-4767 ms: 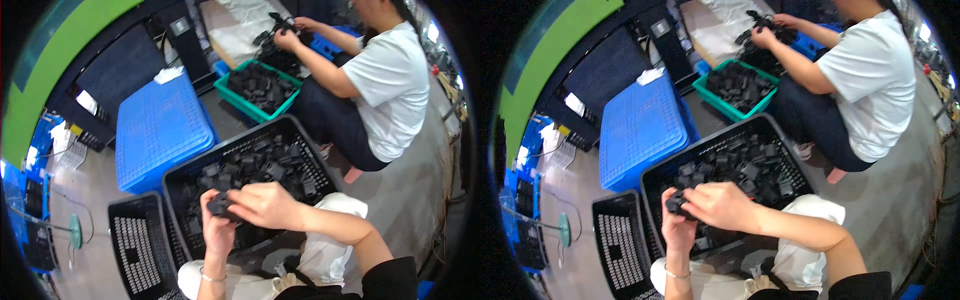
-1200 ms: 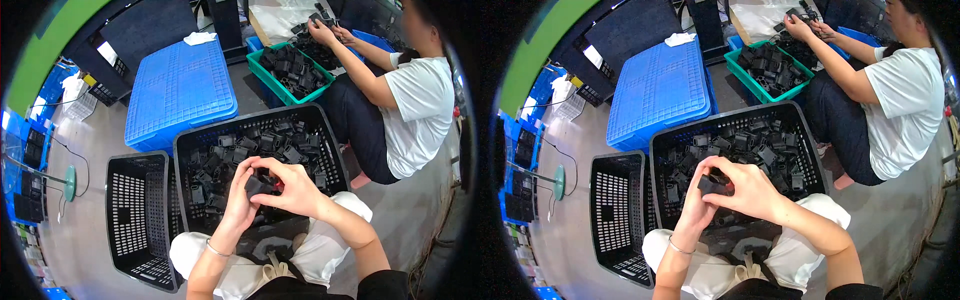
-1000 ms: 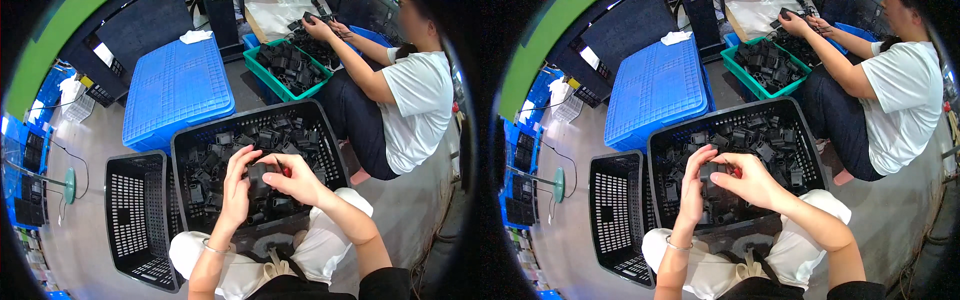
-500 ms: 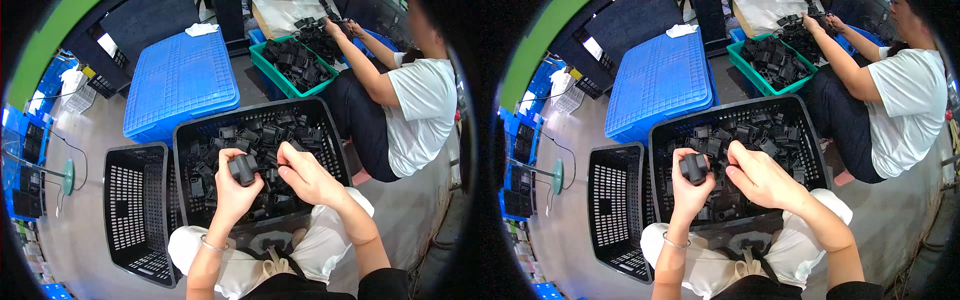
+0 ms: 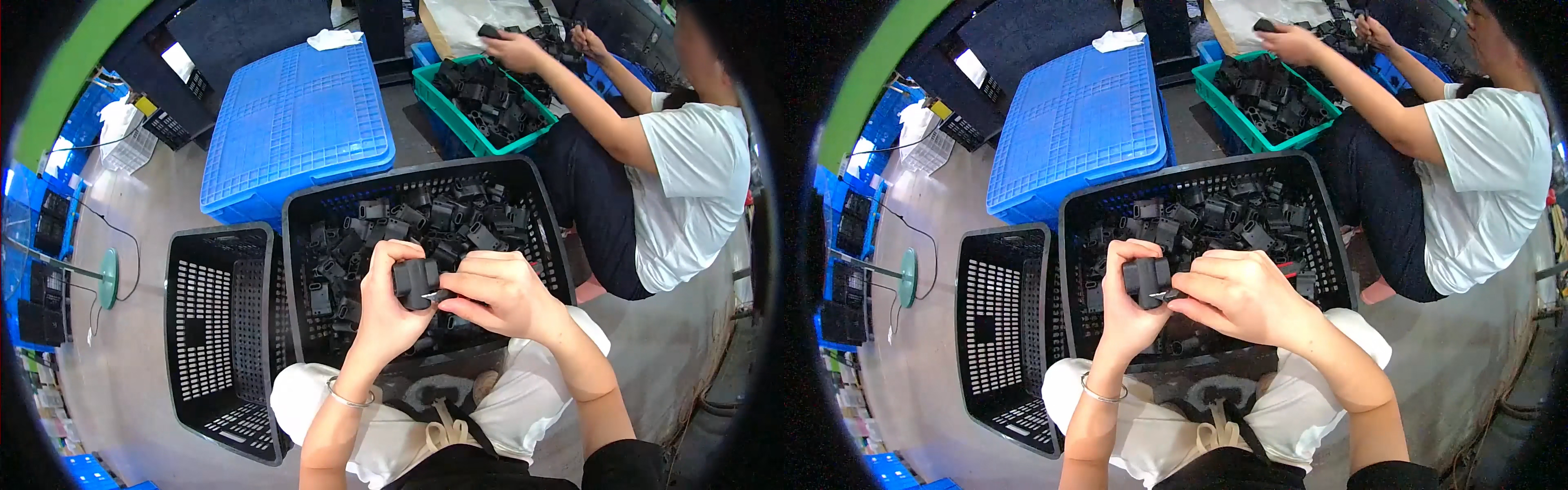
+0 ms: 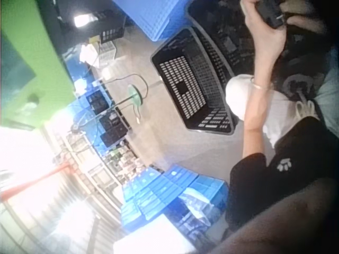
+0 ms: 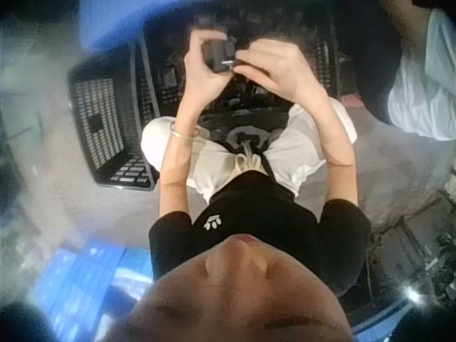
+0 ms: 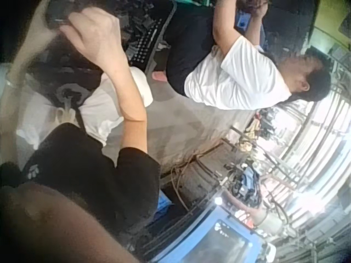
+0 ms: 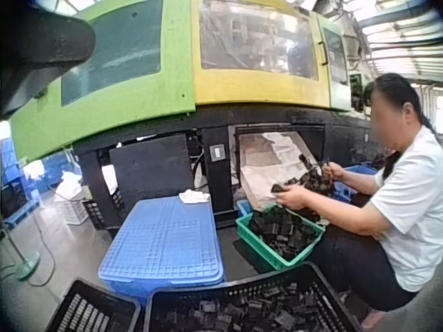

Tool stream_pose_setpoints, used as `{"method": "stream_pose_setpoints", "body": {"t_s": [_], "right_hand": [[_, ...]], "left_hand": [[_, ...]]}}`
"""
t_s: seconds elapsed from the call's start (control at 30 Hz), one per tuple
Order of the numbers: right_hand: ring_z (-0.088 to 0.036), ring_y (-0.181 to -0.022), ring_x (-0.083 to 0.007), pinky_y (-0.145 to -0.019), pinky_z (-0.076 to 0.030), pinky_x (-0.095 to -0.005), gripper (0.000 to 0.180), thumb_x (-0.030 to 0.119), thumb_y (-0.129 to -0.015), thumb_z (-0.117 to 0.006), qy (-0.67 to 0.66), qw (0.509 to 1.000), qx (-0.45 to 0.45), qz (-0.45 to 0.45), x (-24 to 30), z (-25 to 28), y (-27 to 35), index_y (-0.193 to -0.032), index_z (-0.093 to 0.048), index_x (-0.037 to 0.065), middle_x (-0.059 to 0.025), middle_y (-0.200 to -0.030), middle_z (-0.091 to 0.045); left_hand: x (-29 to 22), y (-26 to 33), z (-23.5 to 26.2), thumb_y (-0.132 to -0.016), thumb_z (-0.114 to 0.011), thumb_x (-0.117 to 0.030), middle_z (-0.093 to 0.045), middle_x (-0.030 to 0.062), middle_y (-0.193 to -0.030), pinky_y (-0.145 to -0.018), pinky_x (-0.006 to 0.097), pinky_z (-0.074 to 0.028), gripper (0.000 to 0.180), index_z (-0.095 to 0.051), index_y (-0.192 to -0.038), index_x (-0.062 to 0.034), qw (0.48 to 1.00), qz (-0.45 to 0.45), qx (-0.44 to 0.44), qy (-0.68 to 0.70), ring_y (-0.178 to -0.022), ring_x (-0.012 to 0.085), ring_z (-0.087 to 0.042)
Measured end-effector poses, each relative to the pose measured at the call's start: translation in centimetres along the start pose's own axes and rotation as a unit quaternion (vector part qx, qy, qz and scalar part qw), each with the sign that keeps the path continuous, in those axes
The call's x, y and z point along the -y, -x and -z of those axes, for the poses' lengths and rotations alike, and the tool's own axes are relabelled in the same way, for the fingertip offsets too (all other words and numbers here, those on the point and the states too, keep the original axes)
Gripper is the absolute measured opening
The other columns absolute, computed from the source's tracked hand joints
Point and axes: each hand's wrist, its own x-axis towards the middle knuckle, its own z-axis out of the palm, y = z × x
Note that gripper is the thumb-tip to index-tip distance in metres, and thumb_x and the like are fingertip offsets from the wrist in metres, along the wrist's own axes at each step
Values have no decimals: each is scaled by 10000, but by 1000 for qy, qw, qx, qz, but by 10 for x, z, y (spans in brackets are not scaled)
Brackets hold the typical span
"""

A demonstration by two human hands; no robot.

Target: The person assembles small black plastic components by hand, taking them from plastic bins and fitting them together on a production line.

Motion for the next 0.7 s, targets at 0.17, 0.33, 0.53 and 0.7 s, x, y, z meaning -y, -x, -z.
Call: {"method": "stream_pose_setpoints", "body": {"t_s": [0.17,0.33,0.53,0.7], "right_hand": [[-577,-631,-260,-552,-474,-366,184,152,-747,-727,-5,1000,11,1,1,3,0,-839,-647,14,-85,-678,-567],[-579,-643,-277,-582,-474,-375,172,150,-764,-712,-40,998,48,1,-3,7,0,-841,-648,11,-95,-685,-568],[-529,-571,-272,-516,-415,-364,198,109,-731,-738,-54,998,11,6,-1,2,-1,-849,-636,-13,-103,-634,-522],[-513,-542,-266,-491,-403,-355,191,101,-732,-738,-54,998,-10,13,1,-3,1,-836,-629,-16,-98,-618,-503]], "left_hand": [[2,1,1,-592,-735,46,-540,114,-971,-765,339,-470,484,-471,-987,-50,999,-29,10,-13,-869,269,-577],[2,1,-1,-594,-732,49,-536,119,-969,-764,346,-468,477,-470,-980,-49,999,-34,18,-2,-876,277,-571],[4,1,-1,-591,-743,40,-536,129,-974,-770,351,-465,481,-471,-979,-45,999,-42,7,-5,-885,283,-558],[6,1,2,-598,-731,44,-540,127,-982,-796,363,-452,468,-470,-976,-44,995,-93,1,-44,-921,294,-528]]}}
